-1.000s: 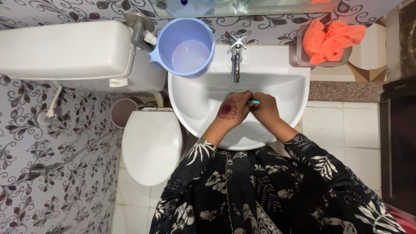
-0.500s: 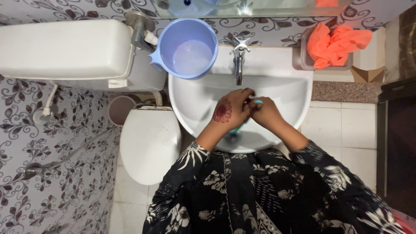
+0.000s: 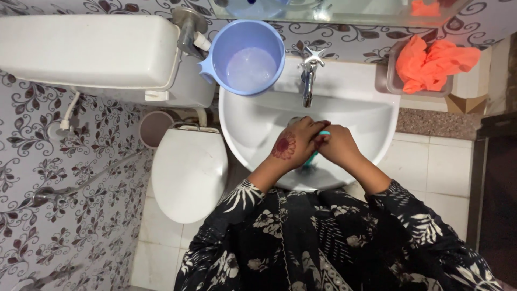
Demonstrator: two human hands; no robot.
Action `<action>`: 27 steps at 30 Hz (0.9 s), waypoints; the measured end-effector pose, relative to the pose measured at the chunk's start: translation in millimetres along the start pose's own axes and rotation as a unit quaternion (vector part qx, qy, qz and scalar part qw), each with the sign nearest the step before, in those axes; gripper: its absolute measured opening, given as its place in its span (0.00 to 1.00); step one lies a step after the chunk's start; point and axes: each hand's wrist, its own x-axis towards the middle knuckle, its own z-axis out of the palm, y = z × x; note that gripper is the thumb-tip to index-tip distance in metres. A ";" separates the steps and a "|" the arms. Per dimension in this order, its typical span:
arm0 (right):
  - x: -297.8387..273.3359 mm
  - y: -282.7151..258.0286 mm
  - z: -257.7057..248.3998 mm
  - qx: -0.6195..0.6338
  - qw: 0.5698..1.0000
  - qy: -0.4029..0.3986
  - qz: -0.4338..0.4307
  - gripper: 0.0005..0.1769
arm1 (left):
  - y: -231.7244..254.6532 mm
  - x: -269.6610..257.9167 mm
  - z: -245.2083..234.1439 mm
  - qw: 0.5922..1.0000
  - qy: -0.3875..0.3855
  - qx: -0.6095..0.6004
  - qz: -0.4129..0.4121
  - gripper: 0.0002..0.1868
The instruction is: The person scrubs the interior basin of a white bathroom sink using a teal scrub brush. They repeatedly dip the brush into a blue plastic jug of water and scrub the sink surface, focusing on the basin and the area around the drain.
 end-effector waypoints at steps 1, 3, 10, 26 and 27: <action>9.2 2.0 2.8 0.013 1.000 0.023 0.009 0.09 | -1.7 5.0 7.5 1.000 0.023 0.005 0.007 0.18; 18.0 8.8 8.1 0.075 0.994 0.080 -0.017 0.09 | -10.1 17.9 17.1 0.998 0.040 -0.035 0.035 0.19; 9.1 29.6 18.9 0.084 0.996 -0.006 0.018 0.11 | 12.9 14.1 -4.0 0.998 -0.042 0.031 -0.032 0.17; 15.8 19.3 28.6 0.128 0.989 0.063 0.034 0.13 | -5.1 18.7 12.1 0.998 0.019 -0.029 0.049 0.18; 14.1 16.6 26.0 0.096 0.993 0.053 0.049 0.13 | -5.0 18.5 12.7 0.997 0.017 -0.038 0.059 0.18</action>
